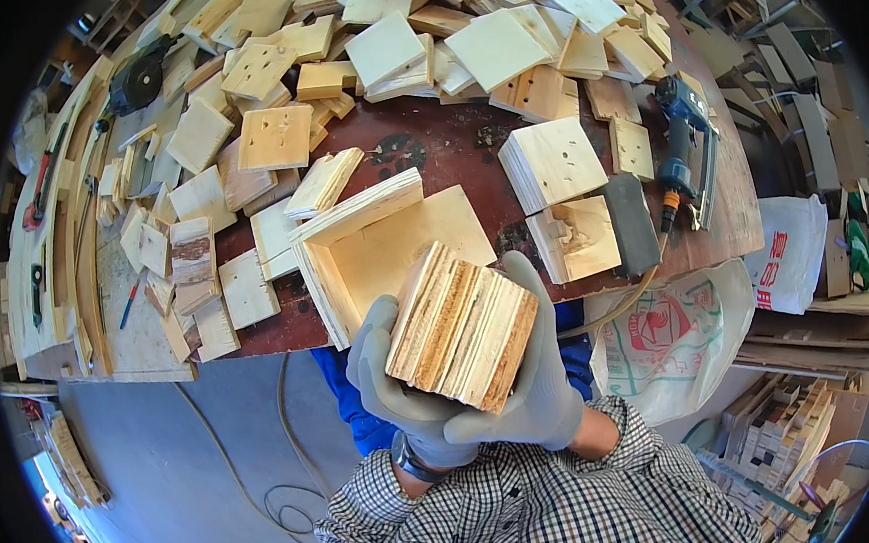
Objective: The person assembles small wooden boxes by hand, picking up pre-cut wooden pieces from a pile, fitting them together, and stacking the completed boxes. The person uses a sanding block to smooth the edges of the assembled boxes before stacking them.
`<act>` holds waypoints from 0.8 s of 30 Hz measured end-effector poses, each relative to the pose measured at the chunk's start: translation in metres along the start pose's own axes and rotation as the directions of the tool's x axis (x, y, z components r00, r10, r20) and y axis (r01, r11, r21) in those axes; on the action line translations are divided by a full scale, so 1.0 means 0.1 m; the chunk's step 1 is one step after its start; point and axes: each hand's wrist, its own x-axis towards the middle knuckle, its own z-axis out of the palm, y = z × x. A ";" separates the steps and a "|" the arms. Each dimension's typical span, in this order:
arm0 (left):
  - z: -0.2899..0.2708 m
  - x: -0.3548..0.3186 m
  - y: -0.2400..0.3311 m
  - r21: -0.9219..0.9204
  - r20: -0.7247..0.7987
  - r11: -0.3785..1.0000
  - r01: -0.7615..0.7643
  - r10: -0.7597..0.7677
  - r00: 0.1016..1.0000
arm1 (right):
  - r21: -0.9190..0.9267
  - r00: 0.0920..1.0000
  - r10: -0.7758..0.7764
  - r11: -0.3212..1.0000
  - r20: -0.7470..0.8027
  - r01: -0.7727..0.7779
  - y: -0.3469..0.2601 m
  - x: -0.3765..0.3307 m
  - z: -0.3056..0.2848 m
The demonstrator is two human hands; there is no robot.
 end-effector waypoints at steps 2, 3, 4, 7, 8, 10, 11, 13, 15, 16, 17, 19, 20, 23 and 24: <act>-0.09 0.08 0.07 -0.074 0.111 0.996 0.049 -0.041 0.993 | -0.120 0.997 -0.077 0.990 -0.006 0.075 0.07 0.12 -0.09; -0.15 0.18 0.16 -0.097 0.154 0.994 0.055 -0.039 0.987 | -0.178 1.000 0.013 0.984 0.013 -0.010 -0.02 0.19 -0.18; -0.20 0.25 0.23 -0.119 0.199 0.991 0.059 -0.034 0.979 | -0.066 0.997 0.072 0.995 0.000 -0.072 -0.01 0.22 -0.24; -0.38 0.31 0.03 -0.350 0.425 0.886 0.304 -0.139 0.894 | -0.077 0.986 0.160 0.985 0.055 -0.155 0.00 0.29 -0.40; -0.42 0.31 -0.07 -0.412 0.484 0.825 0.387 -0.162 0.860 | -0.070 0.985 0.157 0.986 0.066 -0.152 -0.01 0.27 -0.40; -0.42 0.35 -0.10 -0.550 0.503 0.682 0.483 -0.192 0.843 | -0.056 0.984 0.150 0.988 0.094 -0.146 -0.01 0.25 -0.39; -0.38 0.36 -0.02 -0.638 0.521 0.523 0.565 -0.246 0.817 | -0.054 0.984 0.144 0.989 0.100 -0.139 0.00 0.23 -0.39; -0.31 0.34 0.02 -0.734 0.507 0.352 0.581 -0.283 0.814 | -0.122 0.984 0.141 0.984 0.111 -0.128 -0.03 0.24 -0.39; -0.29 0.33 -0.05 -0.719 0.513 0.432 0.544 -0.198 0.835 | -0.134 0.983 0.137 0.984 0.125 -0.120 -0.01 0.22 -0.40; -0.29 0.32 -0.06 -0.715 0.518 0.435 0.547 -0.195 0.833 | -0.125 0.982 0.154 0.982 0.113 -0.140 -0.02 0.22 -0.39; -0.29 0.32 -0.06 -0.713 0.522 0.439 0.548 -0.191 0.832 | -0.115 0.980 0.171 0.981 0.100 -0.159 -0.03 0.22 -0.38; -0.28 0.28 -0.03 -0.717 0.525 0.378 0.586 -0.262 0.810 | -0.089 0.976 0.200 0.977 0.087 -0.192 -0.05 0.21 -0.37; -0.28 0.27 -0.02 -0.719 0.527 0.350 0.601 -0.290 0.799 | -0.073 0.974 0.212 0.976 0.083 -0.206 -0.05 0.21 -0.37; -0.28 0.26 0.04 -0.726 0.525 0.308 0.616 -0.331 0.784 | -0.018 0.964 0.253 0.967 0.085 -0.253 -0.07 0.21 -0.37; -0.29 0.27 0.07 -0.720 0.523 0.314 0.619 -0.341 0.781 | 0.004 0.959 0.269 0.963 0.086 -0.271 -0.07 0.21 -0.37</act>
